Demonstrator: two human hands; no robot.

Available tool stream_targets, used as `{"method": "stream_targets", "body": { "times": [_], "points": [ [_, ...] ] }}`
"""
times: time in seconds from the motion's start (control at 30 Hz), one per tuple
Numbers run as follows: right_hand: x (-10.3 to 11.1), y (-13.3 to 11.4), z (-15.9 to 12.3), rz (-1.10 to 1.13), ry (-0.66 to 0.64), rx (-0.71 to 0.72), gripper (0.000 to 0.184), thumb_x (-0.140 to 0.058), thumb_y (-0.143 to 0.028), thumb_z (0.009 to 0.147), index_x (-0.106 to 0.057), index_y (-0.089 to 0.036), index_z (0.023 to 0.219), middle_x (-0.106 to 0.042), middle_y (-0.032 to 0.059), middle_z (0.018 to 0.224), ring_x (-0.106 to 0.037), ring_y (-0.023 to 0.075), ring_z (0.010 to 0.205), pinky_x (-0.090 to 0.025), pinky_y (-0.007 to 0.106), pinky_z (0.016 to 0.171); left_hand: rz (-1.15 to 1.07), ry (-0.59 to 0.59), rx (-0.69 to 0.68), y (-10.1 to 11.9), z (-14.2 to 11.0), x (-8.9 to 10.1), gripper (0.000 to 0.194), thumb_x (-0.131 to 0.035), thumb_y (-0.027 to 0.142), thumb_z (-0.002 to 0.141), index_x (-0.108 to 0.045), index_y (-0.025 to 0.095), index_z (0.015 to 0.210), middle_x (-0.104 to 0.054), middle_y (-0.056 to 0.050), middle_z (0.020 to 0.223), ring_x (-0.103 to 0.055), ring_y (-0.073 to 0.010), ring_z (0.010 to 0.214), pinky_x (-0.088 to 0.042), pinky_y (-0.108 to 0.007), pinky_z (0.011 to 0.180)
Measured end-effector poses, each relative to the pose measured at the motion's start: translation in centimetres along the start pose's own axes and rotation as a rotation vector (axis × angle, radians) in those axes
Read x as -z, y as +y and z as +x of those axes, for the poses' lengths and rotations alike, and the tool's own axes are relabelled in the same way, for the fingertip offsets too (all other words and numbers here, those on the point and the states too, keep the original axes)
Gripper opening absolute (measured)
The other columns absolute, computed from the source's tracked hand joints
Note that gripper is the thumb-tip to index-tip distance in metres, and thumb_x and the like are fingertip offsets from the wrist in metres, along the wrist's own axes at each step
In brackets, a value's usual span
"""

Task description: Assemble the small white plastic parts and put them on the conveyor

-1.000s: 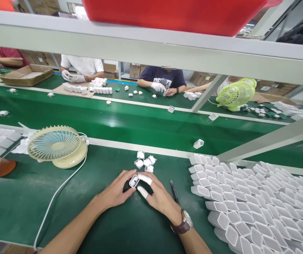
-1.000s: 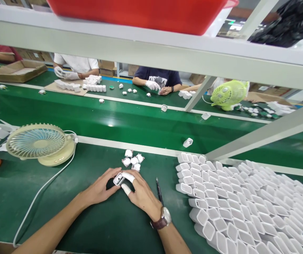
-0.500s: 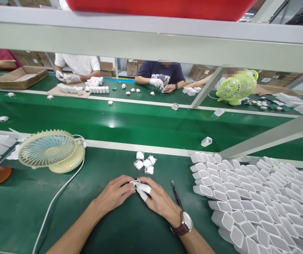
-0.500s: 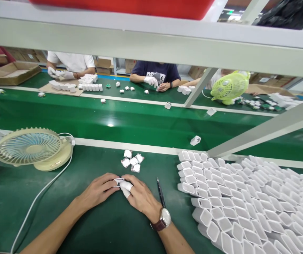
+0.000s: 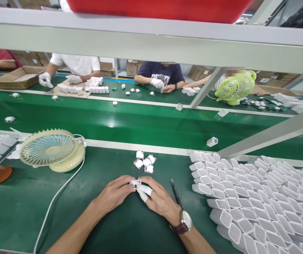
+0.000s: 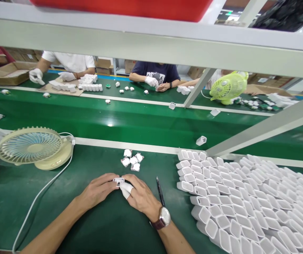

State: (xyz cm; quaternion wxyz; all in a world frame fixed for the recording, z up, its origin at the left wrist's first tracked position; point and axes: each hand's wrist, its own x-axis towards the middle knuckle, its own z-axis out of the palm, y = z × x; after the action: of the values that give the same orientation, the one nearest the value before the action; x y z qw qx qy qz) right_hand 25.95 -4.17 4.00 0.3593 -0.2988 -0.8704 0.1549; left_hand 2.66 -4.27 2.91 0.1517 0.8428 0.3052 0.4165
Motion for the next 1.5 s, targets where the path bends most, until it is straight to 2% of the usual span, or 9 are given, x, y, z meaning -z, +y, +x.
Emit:
{"method": "stream_targets", "body": {
  "times": [0.2, 0.4, 0.77, 1.0, 1.2, 1.33, 1.43, 1.5],
  "points": [
    [0.1, -0.4, 0.4, -0.028, -0.004, -0.03, 0.04, -0.052, -0.013, 0.102, -0.055, -0.026, 0.14, -0.067, 0.0123, 0.125, -0.071, 0.0253, 0.113, -0.065, 0.041, 0.095, 0.026, -0.002, 0.04, -0.6, -0.5, -0.4, 0.013, -0.062, 0.018, 0.102, -0.069, 0.02, 0.113, -0.075, -0.011, 0.117, -0.076, -0.0227, 0.104, -0.066, -0.037, 0.094],
    [0.0, -0.6, 0.5, -0.038, -0.01, -0.028, 0.048, -0.053, -0.013, 0.101, -0.052, -0.028, 0.146, -0.066, 0.0117, 0.124, -0.069, 0.0246, 0.113, -0.064, 0.04, 0.094, -0.013, 0.018, 0.013, -0.3, -0.2, -0.3, 0.012, -0.064, 0.015, 0.101, -0.069, 0.02, 0.11, -0.076, -0.01, 0.116, -0.076, -0.0235, 0.105, -0.065, -0.038, 0.095],
    [-0.1, -0.7, 0.3, -0.037, -0.011, -0.041, 0.045, -0.053, -0.012, 0.101, -0.053, -0.028, 0.143, -0.065, 0.0117, 0.123, -0.069, 0.0241, 0.11, -0.064, 0.039, 0.092, -0.053, 0.006, 0.09, -0.7, -0.6, -0.8, 0.01, -0.063, 0.023, 0.102, -0.069, 0.022, 0.109, -0.078, -0.008, 0.116, -0.076, -0.0222, 0.106, -0.065, -0.036, 0.095],
    [-0.6, -0.5, 0.5, 0.079, 0.066, -0.126, 0.03, -0.054, -0.017, 0.102, -0.059, -0.026, 0.13, -0.065, 0.011, 0.118, -0.069, 0.0232, 0.109, -0.063, 0.04, 0.094, 0.036, 0.043, 0.077, -0.5, -0.5, -1.0, 0.025, -0.064, 0.023, 0.102, -0.065, 0.023, 0.127, -0.077, -0.008, 0.124, -0.075, -0.0234, 0.113, -0.062, -0.04, 0.103],
    [-0.7, -0.7, 0.6, 0.161, 0.087, -0.166, 0.029, -0.056, -0.017, 0.101, -0.058, -0.026, 0.128, -0.065, 0.0107, 0.119, -0.068, 0.0228, 0.112, -0.061, 0.041, 0.097, 0.045, 0.021, 0.102, 0.0, -0.1, -0.4, 0.046, -0.061, 0.024, 0.104, -0.051, 0.025, 0.148, -0.076, -0.009, 0.126, -0.073, -0.026, 0.118, -0.062, -0.042, 0.101],
    [-0.8, -0.6, 0.4, 0.178, 0.09, -0.176, 0.028, -0.056, -0.016, 0.101, -0.058, -0.025, 0.127, -0.065, 0.0104, 0.118, -0.068, 0.0222, 0.111, -0.061, 0.04, 0.097, -0.03, 0.137, 0.132, 0.2, 0.0, -0.3, 0.051, -0.054, 0.018, 0.106, -0.042, 0.025, 0.154, -0.08, -0.007, 0.116, -0.074, -0.0241, 0.117, -0.062, -0.043, 0.099],
    [-0.9, -0.5, 0.4, 0.187, 0.083, -0.176, 0.03, -0.055, -0.015, 0.1, -0.057, -0.025, 0.129, -0.065, 0.0103, 0.117, -0.068, 0.0219, 0.11, -0.06, 0.04, 0.097, -0.027, 0.255, 0.155, 0.1, 0.0, -0.3, 0.048, -0.055, 0.013, 0.104, -0.047, 0.024, 0.15, -0.082, -0.005, 0.106, -0.077, -0.0226, 0.107, -0.064, -0.04, 0.093],
    [-0.9, -0.5, 0.4, 0.193, 0.085, -0.173, 0.031, -0.056, -0.015, 0.1, -0.058, -0.025, 0.129, -0.065, 0.0104, 0.117, -0.068, 0.0218, 0.109, -0.06, 0.039, 0.096, -0.015, 0.293, 0.148, 0.1, 0.0, -0.4, 0.045, -0.059, 0.011, 0.102, -0.053, 0.024, 0.144, -0.082, -0.005, 0.103, -0.079, -0.0223, 0.101, -0.065, -0.038, 0.089]
  ]
}}
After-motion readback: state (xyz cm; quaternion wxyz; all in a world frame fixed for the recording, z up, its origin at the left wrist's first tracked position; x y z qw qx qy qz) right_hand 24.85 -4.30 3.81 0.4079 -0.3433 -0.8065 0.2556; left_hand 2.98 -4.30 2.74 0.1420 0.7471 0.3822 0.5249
